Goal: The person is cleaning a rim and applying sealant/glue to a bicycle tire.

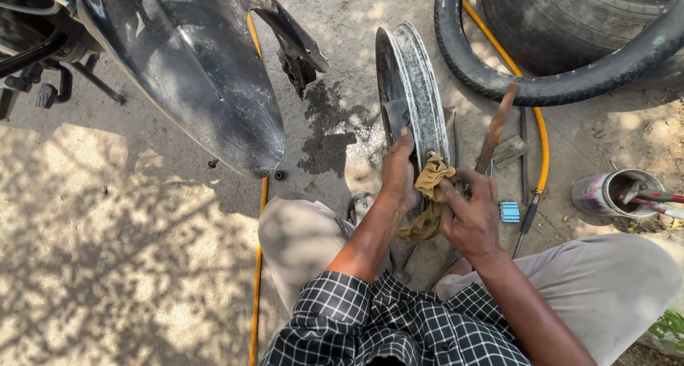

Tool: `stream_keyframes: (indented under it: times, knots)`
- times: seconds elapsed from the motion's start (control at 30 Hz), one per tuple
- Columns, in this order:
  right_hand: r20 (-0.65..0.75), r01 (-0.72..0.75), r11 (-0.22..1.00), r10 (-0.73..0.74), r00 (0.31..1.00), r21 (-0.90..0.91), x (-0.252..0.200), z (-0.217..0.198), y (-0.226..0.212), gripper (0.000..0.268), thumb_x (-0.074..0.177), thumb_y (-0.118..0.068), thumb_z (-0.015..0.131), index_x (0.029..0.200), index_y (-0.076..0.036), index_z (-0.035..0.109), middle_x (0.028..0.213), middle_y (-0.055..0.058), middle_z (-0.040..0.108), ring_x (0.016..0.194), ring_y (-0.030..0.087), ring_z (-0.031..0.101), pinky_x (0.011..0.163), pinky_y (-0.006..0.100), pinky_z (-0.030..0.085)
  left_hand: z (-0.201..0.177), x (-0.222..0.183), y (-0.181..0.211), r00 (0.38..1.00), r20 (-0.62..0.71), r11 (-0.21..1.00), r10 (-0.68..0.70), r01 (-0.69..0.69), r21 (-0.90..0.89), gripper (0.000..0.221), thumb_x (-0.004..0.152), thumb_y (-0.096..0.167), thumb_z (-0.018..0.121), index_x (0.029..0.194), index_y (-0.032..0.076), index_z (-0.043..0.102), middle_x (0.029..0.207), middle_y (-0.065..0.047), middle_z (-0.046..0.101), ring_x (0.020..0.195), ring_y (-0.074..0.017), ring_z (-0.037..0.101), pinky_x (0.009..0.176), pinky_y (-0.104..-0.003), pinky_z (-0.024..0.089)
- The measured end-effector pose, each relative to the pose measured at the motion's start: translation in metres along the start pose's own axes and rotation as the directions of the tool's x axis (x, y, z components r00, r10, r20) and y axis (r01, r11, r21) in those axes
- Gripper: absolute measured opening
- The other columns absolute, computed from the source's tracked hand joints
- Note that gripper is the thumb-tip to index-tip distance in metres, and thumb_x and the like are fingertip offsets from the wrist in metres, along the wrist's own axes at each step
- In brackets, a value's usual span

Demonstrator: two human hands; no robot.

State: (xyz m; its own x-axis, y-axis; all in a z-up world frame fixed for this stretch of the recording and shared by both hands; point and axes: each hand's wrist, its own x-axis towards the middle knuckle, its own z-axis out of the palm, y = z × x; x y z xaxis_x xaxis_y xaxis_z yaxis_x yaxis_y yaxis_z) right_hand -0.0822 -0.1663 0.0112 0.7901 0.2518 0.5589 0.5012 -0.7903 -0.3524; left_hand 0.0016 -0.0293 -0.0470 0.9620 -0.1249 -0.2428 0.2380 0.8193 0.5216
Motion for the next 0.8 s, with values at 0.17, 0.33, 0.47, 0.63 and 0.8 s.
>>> stream_keyframes:
  times: [0.17,0.33,0.47,0.63,0.8]
  knots:
    - [-0.043,0.136,0.987,-0.140,0.989,-0.083,0.078,0.020,0.023,0.028,0.078,0.000,0.074,0.105,-0.005,0.077,0.118,0.010,0.065,0.112,0.033,0.054,0.094,0.044,0.045,0.013,-0.007,0.015,0.992,-0.087,0.991,-0.090,0.098,0.091,0.052,0.108,0.048,0.043,0.132,0.004,0.055,0.113,-0.017,0.068,0.100,-0.0257,0.071,0.088,-0.042,0.061]
    - [-0.013,0.158,0.982,-0.160,0.987,-0.103,0.110,0.028,0.017,0.024,0.086,-0.002,0.075,0.109,-0.008,0.079,0.123,0.002,0.068,0.115,0.026,0.055,0.096,0.040,0.042,-0.006,0.004,0.001,1.000,0.015,1.000,0.004,-0.004,0.011,0.056,0.108,0.047,0.050,0.137,0.000,0.055,0.121,-0.012,0.069,0.108,-0.0225,0.069,0.095,-0.041,0.058]
    - [0.005,0.222,0.975,-0.222,0.975,0.013,0.021,0.020,0.003,0.028,0.074,-0.003,0.075,0.102,0.001,0.076,0.110,0.009,0.066,0.105,0.031,0.056,0.088,0.045,0.042,0.001,0.009,0.015,0.991,-0.132,0.999,0.006,0.000,0.047,0.054,0.111,0.048,0.054,0.132,-0.001,0.054,0.114,-0.013,0.067,0.103,-0.0224,0.067,0.091,-0.044,0.058]
    - [0.005,0.212,0.973,-0.213,0.977,0.095,-0.036,0.021,0.015,0.033,0.064,0.003,0.071,0.097,-0.002,0.075,0.106,0.009,0.066,0.101,0.033,0.062,0.088,0.046,0.047,0.009,0.010,0.023,0.996,-0.083,1.000,0.024,-0.025,-0.008,0.053,0.105,0.049,0.053,0.127,0.001,0.060,0.106,-0.012,0.068,0.093,-0.0215,0.068,0.084,-0.043,0.059]
    - [-0.031,0.106,0.989,-0.103,0.994,0.101,0.025,0.009,0.010,0.031,0.079,0.008,0.071,0.109,0.000,0.076,0.116,0.012,0.069,0.099,0.030,0.061,0.087,0.038,0.050,0.006,0.010,0.011,0.997,-0.081,1.000,0.014,-0.016,-0.026,0.047,0.108,0.046,0.055,0.118,0.000,0.061,0.099,-0.013,0.066,0.079,-0.0231,0.068,0.066,-0.038,0.059]
